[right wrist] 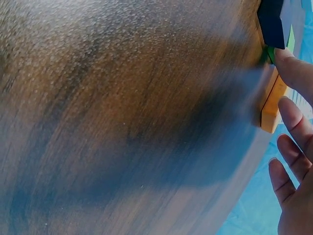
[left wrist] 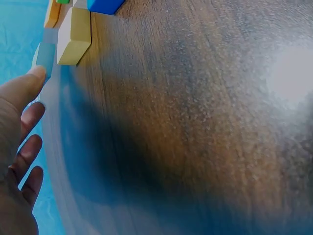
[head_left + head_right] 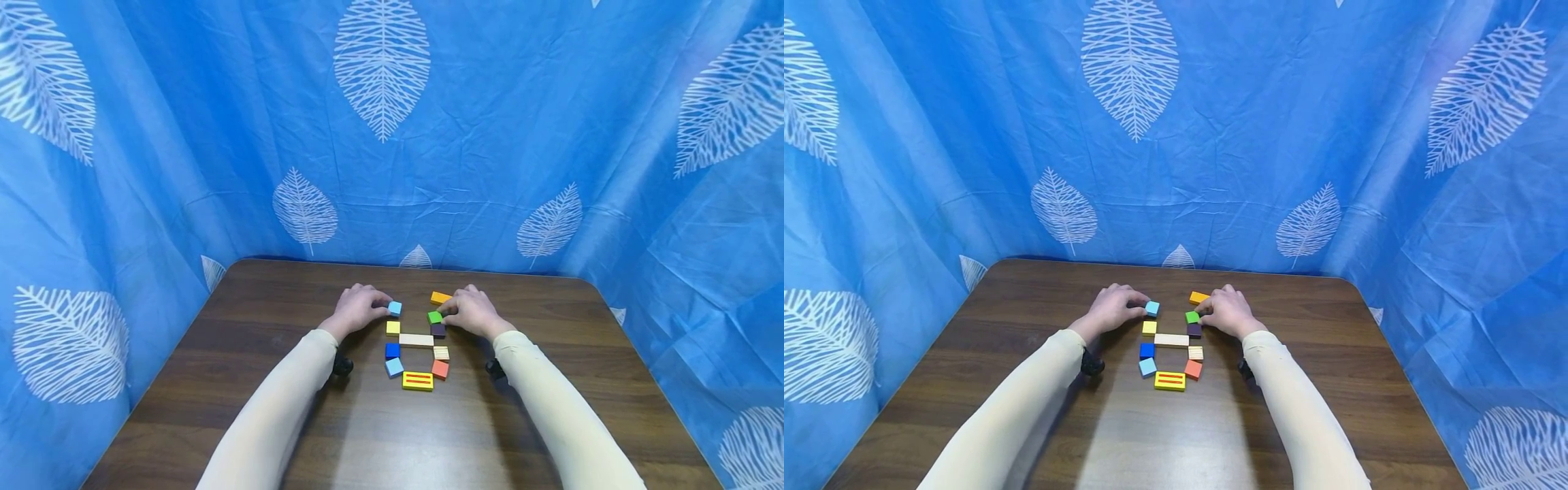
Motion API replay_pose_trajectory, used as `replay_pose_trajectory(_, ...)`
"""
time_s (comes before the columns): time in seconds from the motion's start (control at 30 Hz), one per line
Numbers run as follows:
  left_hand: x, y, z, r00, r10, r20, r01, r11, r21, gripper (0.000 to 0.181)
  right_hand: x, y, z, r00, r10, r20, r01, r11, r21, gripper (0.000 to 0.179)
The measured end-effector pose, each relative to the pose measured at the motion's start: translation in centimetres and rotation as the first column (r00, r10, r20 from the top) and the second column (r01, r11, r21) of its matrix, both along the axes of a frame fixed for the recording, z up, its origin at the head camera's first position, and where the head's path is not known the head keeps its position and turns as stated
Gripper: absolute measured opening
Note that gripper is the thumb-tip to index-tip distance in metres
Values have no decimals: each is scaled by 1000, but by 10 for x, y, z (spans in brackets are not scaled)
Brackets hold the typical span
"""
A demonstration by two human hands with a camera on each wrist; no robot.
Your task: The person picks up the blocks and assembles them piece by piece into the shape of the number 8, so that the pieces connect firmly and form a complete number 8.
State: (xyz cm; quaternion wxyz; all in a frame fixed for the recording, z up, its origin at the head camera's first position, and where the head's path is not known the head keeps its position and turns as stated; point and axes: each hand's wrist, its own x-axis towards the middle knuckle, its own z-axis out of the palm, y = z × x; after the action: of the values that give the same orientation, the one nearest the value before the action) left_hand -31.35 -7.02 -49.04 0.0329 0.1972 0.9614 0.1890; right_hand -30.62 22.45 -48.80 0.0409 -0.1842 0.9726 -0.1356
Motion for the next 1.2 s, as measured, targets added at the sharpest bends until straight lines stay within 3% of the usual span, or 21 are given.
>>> replay_pose_trajectory(0.3,-3,5,-2,998,-70,2,70,997,-35,31,-1,1,-2,1000,-2,4,2,1000,7,27)
replay_pose_trajectory(0.67,-6,8,0,991,-121,51,124,990,-59,33,-1,0,-4,1000,2,-3,-2,1000,14,27)
replay_pose_trajectory(1.2,-8,4,-6,981,-193,14,193,974,-115,35,-2,2,-4,1000,-1,14,1,1000,17,27)
